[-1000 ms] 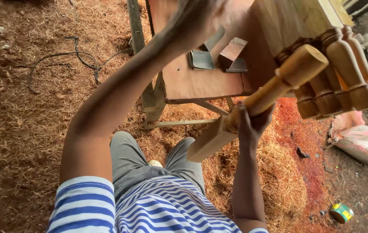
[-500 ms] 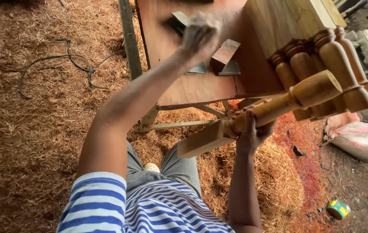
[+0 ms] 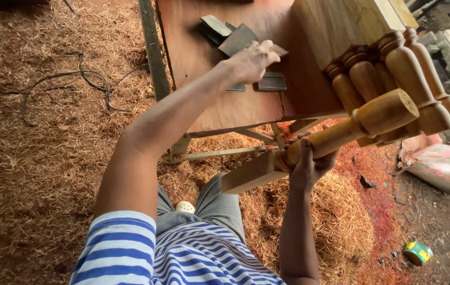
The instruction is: Manual sanding of wooden furniture legs using sandpaper at a workbench.
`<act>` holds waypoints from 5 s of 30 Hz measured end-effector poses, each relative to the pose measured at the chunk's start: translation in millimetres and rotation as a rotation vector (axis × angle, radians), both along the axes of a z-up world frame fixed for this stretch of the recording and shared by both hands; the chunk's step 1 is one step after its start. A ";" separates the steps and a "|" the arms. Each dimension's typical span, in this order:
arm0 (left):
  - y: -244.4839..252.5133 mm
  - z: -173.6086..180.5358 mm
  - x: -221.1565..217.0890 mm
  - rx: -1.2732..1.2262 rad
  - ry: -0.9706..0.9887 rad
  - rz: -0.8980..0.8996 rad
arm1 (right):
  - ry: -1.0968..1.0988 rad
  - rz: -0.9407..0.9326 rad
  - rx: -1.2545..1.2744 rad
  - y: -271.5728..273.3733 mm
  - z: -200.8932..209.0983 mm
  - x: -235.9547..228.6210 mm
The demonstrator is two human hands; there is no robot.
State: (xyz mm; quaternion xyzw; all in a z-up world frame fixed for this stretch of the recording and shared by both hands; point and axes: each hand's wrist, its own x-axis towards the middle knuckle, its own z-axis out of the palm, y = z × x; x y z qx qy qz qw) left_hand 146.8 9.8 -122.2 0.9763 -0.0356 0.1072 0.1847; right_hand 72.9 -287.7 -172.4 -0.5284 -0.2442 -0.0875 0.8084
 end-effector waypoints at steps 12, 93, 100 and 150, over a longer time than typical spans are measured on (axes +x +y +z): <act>-37.7 -17.9 -2.8 0.328 0.036 -0.146 | -0.014 0.056 0.049 4.8 5.1 -0.7; 14.8 -145.2 -291.5 0.150 -0.038 0.753 | -0.150 0.888 -0.024 281.1 52.5 -84.1; 10.0 -147.0 -296.2 0.009 -0.281 0.763 | -0.115 0.913 -0.143 278.1 58.1 -87.2; 23.5 -128.0 -279.2 -0.120 -0.175 0.777 | -0.135 0.957 -0.189 291.0 49.3 -50.4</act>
